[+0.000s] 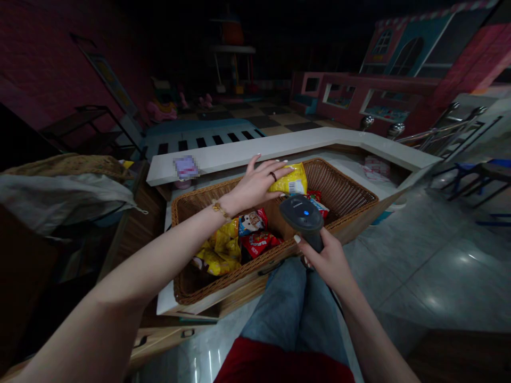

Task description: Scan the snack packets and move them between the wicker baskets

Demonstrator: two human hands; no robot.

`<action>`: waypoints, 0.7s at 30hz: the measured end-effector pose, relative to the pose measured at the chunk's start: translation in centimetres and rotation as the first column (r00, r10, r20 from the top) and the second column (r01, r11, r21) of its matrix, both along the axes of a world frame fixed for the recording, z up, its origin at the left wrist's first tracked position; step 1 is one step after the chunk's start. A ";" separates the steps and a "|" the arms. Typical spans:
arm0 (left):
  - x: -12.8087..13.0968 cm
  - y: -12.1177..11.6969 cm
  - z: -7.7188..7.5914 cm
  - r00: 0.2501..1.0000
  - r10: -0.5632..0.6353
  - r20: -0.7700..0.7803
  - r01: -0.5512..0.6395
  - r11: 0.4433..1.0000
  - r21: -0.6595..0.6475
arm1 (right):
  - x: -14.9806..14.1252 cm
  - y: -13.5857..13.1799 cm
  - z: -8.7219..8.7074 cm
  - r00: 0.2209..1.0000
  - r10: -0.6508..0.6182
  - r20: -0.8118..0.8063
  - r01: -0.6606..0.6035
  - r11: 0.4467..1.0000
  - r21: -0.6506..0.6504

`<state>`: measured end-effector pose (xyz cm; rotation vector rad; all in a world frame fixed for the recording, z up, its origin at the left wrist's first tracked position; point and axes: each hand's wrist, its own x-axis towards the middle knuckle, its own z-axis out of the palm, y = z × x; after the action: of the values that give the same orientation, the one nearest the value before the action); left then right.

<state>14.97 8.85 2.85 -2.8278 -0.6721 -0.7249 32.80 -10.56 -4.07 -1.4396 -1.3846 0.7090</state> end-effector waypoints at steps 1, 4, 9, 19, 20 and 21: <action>0.9 0.2 0.0 1.000 -0.012 -0.012 0.012 1.000 0.002 | 0.1 0.0 0.0 1.000 -0.006 0.000 0.006 1.000 0.003; 2.2 0.5 -0.2 1.000 0.006 -0.014 -0.006 1.000 -0.024 | 0.2 -0.2 0.0 1.000 -0.019 0.009 0.019 1.000 0.018; -0.9 -0.1 -1.0 0.996 0.055 -0.072 -0.066 0.986 -0.155 | 0.3 -0.2 -0.3 1.000 -0.026 0.017 0.026 1.000 0.012; -7.9 -4.9 -2.7 0.852 -0.304 -0.427 -0.025 0.790 -0.613 | -0.1 0.2 -0.2 1.000 0.001 -0.005 -0.001 1.000 -0.001; -7.9 -5.2 -3.2 0.848 -0.322 -0.421 -0.009 0.785 -0.619 | -0.1 0.2 -0.1 1.000 -0.003 -0.002 0.003 1.000 -0.001; -7.8 -5.4 -3.7 0.848 -0.331 -0.415 0.005 0.787 -0.617 | -0.1 0.2 -0.1 1.000 -0.007 0.000 0.007 1.000 0.000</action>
<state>7.18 3.42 -0.88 -3.4595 -0.6227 0.3192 32.65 -10.31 -4.15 -1.4445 -1.3790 0.7042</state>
